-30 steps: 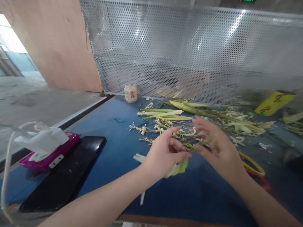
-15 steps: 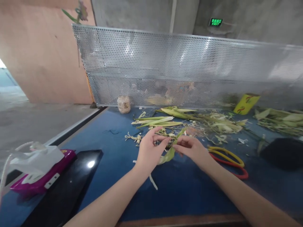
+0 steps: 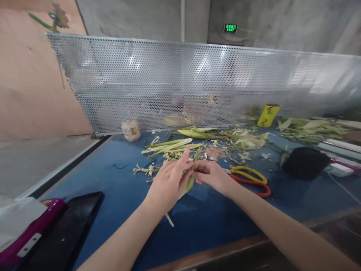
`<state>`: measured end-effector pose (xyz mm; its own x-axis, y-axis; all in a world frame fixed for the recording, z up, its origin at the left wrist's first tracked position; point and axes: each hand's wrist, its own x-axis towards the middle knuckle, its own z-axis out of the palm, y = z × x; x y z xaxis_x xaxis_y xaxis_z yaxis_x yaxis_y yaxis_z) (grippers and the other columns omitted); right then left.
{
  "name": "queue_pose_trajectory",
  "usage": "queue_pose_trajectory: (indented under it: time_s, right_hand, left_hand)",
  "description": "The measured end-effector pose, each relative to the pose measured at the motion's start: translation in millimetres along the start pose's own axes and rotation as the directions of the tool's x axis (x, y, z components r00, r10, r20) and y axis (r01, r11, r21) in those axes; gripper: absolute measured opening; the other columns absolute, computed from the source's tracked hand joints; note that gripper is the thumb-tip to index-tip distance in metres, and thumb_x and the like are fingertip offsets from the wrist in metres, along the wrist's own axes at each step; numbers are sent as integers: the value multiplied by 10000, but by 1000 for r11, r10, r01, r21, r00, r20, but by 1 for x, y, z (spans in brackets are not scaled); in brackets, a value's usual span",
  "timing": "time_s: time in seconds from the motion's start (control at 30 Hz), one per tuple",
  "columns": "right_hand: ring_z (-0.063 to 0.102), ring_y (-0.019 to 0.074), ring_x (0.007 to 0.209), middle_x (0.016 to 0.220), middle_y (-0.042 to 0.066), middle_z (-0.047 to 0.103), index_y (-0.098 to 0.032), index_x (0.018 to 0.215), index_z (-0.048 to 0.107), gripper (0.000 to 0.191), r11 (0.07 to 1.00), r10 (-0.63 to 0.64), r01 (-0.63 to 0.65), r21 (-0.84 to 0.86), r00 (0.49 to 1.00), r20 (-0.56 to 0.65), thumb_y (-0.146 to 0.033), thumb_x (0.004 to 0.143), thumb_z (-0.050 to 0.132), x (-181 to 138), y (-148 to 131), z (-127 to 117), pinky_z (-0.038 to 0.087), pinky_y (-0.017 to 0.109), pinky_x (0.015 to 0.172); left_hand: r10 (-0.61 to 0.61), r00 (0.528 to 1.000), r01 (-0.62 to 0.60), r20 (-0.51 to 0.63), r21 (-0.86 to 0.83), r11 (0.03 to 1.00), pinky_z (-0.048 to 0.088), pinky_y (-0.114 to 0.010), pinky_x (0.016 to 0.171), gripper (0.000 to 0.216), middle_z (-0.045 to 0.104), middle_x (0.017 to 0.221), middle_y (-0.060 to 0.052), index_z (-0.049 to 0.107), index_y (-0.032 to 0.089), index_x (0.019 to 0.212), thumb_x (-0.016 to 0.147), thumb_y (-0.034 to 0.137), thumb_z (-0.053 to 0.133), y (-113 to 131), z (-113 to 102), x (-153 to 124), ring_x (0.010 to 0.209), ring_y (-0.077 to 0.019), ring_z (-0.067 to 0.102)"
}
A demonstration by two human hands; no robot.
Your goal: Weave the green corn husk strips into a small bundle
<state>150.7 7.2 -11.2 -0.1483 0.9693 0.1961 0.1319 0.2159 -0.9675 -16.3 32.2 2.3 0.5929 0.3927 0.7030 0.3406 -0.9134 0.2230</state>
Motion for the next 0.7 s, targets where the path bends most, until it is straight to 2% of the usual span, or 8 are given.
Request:
queue_pose_trajectory:
  time_s: [0.07,0.13,0.23,0.3,0.4,0.47,0.6,0.7]
  right_hand:
    - [433,79,501,578,-41,458,-159,717,541,263,1000,-10,10,-14,1000,19,-409,704,624,-1,0,-1,352,234,518]
    - [433,79,505,586,-39,456,-163,717,540,254,999,-18,18,-30,1000,22,-404,710,620,-2,-1,-1,356,234,519]
    - [439,84,513,586,-40,455,-170,711,540,217,998,-22,23,-60,999,31,-374,721,610,-3,-4,-1,360,234,524]
    - [443,85,516,586,-42,450,-171,702,546,185,997,-19,22,-74,999,42,-347,732,597,-3,-5,-1,362,233,527]
    - [446,80,521,628,-32,474,-170,724,579,136,998,-12,15,-66,999,47,-305,740,583,-3,-5,-2,372,230,529]
    - [446,76,523,645,-27,491,-169,745,600,119,998,-1,4,-65,999,52,-286,740,582,-4,-3,-2,375,227,533]
    - [436,77,523,609,-26,498,-166,749,628,143,998,8,-2,-63,996,94,-304,744,587,-4,-1,-4,366,222,524]
    - [437,79,532,634,-12,533,-156,773,640,159,999,11,-8,-42,997,73,-305,728,605,-5,-2,-5,366,223,518]
  left_hand:
    - [-103,995,103,2,-66,992,448,-333,871,433,662,1041,-92,371,216,1280,851,213,432,2,0,1,993,-204,605]
    - [-257,966,253,-2,-163,954,488,-323,802,611,686,952,-96,221,193,1362,820,259,496,5,0,2,947,-217,626]
    - [-487,873,458,-3,-334,824,516,-341,726,869,697,797,-63,39,177,1400,745,289,598,9,-1,6,856,-232,651]
    - [-568,823,514,33,-470,717,519,-351,718,950,689,760,-40,3,181,1400,703,276,642,9,0,9,798,-220,656]
    - [-593,792,533,145,-640,554,525,-335,705,1043,686,845,-49,-69,182,1391,663,254,675,4,1,11,809,-195,648]
    - [-595,774,564,214,-662,495,523,-334,722,1036,688,826,-46,-49,177,1395,659,243,678,1,1,12,794,-185,649]
    - [-583,790,552,190,-634,542,513,-350,723,995,679,662,-4,-6,176,1400,672,235,669,0,-2,11,722,-189,655]
    - [-569,806,539,162,-598,594,503,-336,695,961,679,665,-10,40,182,1402,676,264,665,0,-5,11,741,-202,650]
